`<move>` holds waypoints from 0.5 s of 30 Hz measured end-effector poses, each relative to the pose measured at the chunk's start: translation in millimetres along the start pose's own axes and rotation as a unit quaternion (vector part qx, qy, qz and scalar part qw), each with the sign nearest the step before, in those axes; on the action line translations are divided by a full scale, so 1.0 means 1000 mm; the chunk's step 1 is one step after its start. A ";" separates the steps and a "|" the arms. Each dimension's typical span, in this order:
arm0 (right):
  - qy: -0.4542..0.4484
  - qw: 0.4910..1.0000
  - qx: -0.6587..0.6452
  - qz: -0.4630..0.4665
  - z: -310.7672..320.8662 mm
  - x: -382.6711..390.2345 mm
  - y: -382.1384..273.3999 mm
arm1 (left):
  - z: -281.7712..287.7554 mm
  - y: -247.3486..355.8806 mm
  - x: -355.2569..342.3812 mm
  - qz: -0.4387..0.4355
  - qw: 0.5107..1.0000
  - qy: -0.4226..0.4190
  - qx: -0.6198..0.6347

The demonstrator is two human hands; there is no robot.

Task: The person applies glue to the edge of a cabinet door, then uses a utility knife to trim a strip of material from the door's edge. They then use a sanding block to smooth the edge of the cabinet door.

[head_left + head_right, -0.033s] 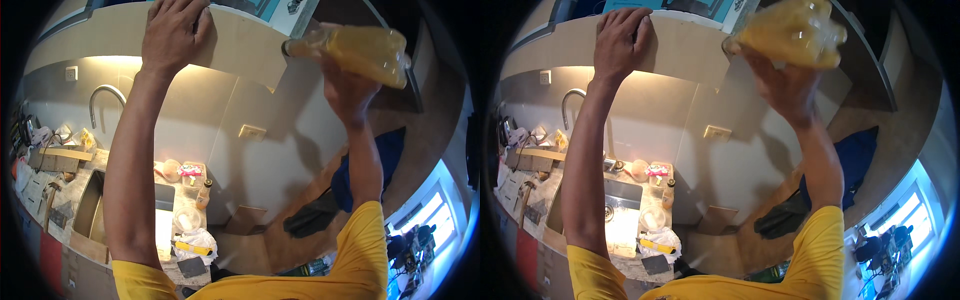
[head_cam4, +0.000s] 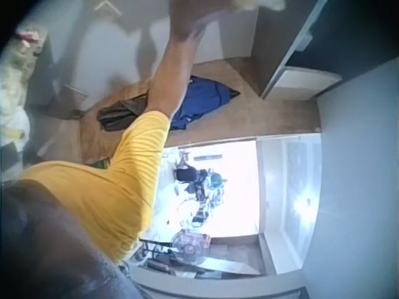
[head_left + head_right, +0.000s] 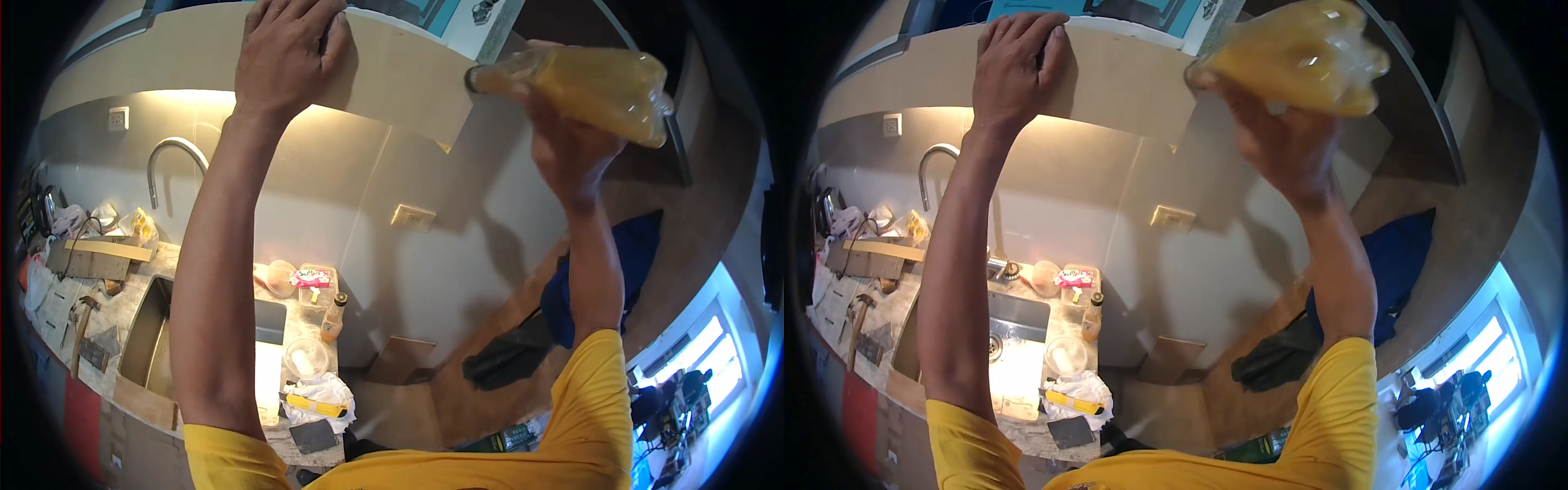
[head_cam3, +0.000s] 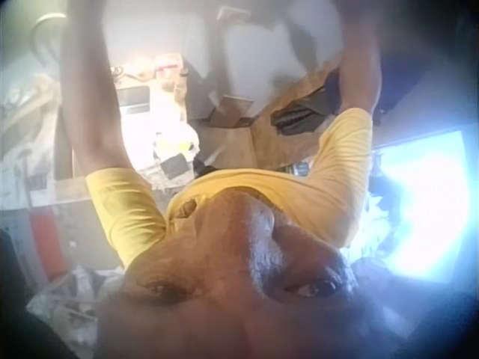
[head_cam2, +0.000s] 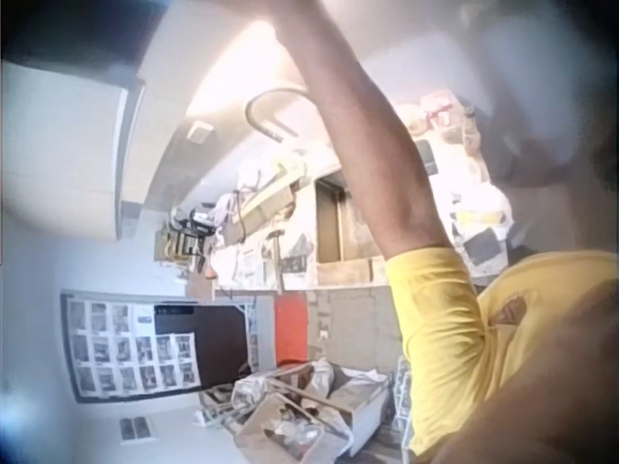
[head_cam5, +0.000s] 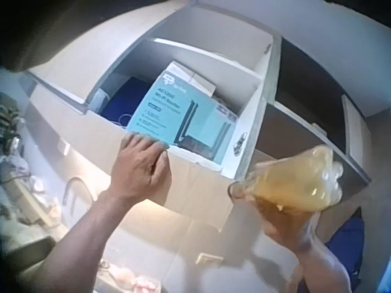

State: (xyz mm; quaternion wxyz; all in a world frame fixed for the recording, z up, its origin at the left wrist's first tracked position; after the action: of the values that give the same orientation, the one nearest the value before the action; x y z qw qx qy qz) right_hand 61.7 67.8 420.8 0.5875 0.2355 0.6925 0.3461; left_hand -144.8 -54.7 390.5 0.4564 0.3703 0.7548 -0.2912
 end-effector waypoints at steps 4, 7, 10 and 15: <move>0.110 0.972 -0.095 -0.182 0.006 -0.003 0.060 | 0.007 0.009 -0.009 0.000 0.998 0.044 0.046; 0.027 0.995 -0.021 -0.091 -0.004 -0.006 0.042 | 0.008 0.007 -0.009 0.011 0.998 0.036 0.046; 0.047 0.989 -0.093 -0.104 -0.003 0.001 0.032 | 0.006 0.010 -0.009 0.004 0.999 0.029 0.043; 0.076 0.974 -0.088 -0.194 -0.001 -0.007 0.051 | 0.008 0.007 -0.009 0.007 0.999 0.031 0.041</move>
State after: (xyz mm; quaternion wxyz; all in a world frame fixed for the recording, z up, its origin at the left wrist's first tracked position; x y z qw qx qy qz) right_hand 57.7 95.6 463.4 0.6079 0.0168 0.7343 0.3017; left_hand -132.9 -59.5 394.7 0.4193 0.4023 0.7538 -0.3069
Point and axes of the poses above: each hand's wrist, its own x-axis away from the middle knuckle, its own z-axis out of the back of the hand, y = z × x, the point moved 9 cm from there along -x, towards the middle knuckle, and after that the axes turned 10 degrees about y, right-handed, at the moved point
